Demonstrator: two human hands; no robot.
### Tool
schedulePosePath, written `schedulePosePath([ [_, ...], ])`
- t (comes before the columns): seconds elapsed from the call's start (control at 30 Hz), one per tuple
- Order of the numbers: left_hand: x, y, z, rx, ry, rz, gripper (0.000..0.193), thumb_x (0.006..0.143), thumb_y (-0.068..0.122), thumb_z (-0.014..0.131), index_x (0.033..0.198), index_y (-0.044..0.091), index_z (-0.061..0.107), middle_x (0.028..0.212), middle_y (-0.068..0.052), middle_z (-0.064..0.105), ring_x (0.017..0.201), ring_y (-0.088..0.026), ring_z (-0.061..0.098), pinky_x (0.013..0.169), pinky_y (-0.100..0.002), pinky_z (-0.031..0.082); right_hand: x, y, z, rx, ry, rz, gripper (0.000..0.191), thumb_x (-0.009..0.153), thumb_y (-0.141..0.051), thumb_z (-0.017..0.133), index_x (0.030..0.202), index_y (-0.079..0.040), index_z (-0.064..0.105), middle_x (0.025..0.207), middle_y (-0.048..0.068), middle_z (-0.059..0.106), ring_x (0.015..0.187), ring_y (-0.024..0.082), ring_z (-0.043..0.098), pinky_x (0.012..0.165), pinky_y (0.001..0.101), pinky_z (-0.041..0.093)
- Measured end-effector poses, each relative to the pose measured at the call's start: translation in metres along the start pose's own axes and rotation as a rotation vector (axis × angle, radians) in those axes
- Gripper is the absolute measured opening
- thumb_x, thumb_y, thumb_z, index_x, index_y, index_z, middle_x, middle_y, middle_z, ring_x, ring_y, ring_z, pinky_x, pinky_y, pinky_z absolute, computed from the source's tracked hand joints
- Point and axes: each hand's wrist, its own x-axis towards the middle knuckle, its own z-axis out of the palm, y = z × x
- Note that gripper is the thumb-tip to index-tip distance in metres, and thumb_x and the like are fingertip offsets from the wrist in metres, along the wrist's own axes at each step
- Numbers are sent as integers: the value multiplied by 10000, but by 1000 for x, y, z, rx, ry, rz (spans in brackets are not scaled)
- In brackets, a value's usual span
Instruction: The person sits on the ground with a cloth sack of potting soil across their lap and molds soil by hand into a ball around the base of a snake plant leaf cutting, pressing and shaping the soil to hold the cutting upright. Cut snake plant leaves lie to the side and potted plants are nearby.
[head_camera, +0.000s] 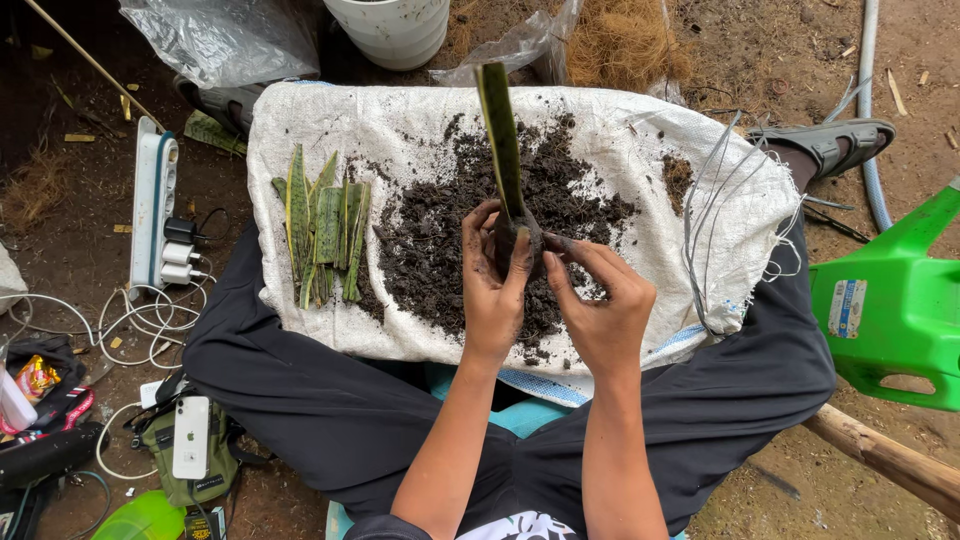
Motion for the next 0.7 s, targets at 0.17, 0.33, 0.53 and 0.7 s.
schedulePosePath([
  [0.17, -1, 6, 3, 192, -3, 55, 430, 1043, 135, 679, 1404, 51, 460, 1165, -40, 602, 1067, -116, 609, 950, -272, 529, -2, -2, 1, -37, 45, 0, 158, 893, -50, 819, 1033, 11, 776, 989, 130, 780, 876, 199, 778, 748, 288, 617],
  [0.33, -3, 12, 7, 393, -10, 166, 440, 1025, 137, 715, 1388, 41, 484, 1219, -61, 572, 1099, -129, 605, 968, -281, 534, -2, 0, 0, -83, 60, -15, 167, 877, -46, 831, 1024, 9, 776, 981, 123, 778, 873, 204, 761, 752, 296, 604],
  [0.53, -4, 16, 10, 509, -5, 239, 450, 1018, 148, 728, 1383, 28, 494, 1302, -78, 509, 1183, -154, 597, 1011, -309, 535, -4, 3, 3, -111, 92, -22, 184, 863, -49, 832, 1030, -6, 770, 972, 100, 779, 891, 208, 750, 758, 309, 592],
  [0.7, -5, 13, 7, 457, -13, 173, 424, 1031, 171, 720, 1375, 40, 509, 1252, -59, 535, 1127, -135, 595, 984, -292, 537, -8, 8, 8, -111, 118, -5, 205, 862, -70, 843, 1035, 6, 765, 948, 107, 779, 869, 205, 753, 752, 309, 602],
])
